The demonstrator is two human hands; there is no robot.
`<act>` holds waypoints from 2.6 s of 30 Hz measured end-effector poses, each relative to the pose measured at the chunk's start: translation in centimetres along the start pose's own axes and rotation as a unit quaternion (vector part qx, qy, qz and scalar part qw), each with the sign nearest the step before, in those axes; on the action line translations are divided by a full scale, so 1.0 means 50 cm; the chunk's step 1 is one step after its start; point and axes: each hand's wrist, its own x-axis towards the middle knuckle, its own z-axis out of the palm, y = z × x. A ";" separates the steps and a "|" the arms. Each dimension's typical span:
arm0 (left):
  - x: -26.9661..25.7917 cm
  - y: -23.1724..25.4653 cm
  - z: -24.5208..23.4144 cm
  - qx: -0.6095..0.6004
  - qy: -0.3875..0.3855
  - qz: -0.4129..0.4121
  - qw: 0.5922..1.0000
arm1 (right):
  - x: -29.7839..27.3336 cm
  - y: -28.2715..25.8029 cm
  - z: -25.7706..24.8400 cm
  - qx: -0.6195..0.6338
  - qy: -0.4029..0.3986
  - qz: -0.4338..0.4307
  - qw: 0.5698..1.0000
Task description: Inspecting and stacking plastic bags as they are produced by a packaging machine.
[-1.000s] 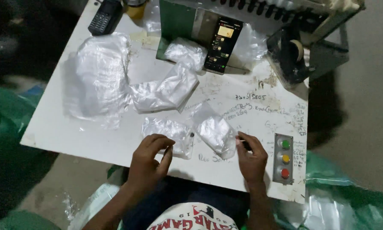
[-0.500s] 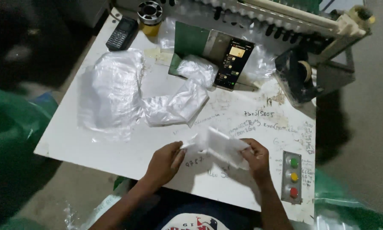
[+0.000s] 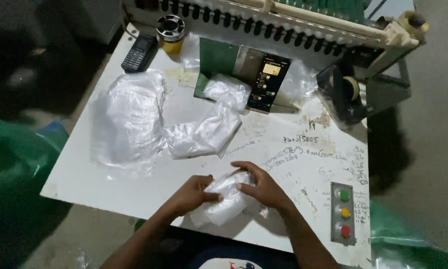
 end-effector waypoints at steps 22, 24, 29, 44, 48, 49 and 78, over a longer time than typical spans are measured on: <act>0.519 0.158 -0.196 0.659 0.218 0.467 0.548 | -0.045 0.101 -0.049 -0.308 0.310 -0.078 0.896; 0.497 0.173 -0.188 0.592 0.157 0.401 0.681 | -0.046 0.106 -0.049 -0.322 0.315 -0.101 0.887; 0.322 0.170 -0.146 0.435 0.301 0.481 0.699 | -0.034 0.135 -0.063 -0.302 0.313 -0.084 0.897; 0.189 -0.091 -0.109 0.549 0.318 0.250 0.732 | 0.209 -0.001 -0.010 -0.518 0.031 -0.199 0.832; 0.139 -0.105 -0.070 0.555 0.345 0.264 0.709 | 0.162 -0.002 -0.013 -0.524 -0.031 -0.140 0.839; 0.135 -0.099 -0.062 0.553 0.342 0.264 0.712 | 0.160 0.023 -0.027 -0.525 -0.032 -0.136 0.840; 0.284 -0.072 0.107 0.464 0.161 0.380 0.784 | 0.050 0.024 -0.134 -0.422 -0.018 -0.034 0.906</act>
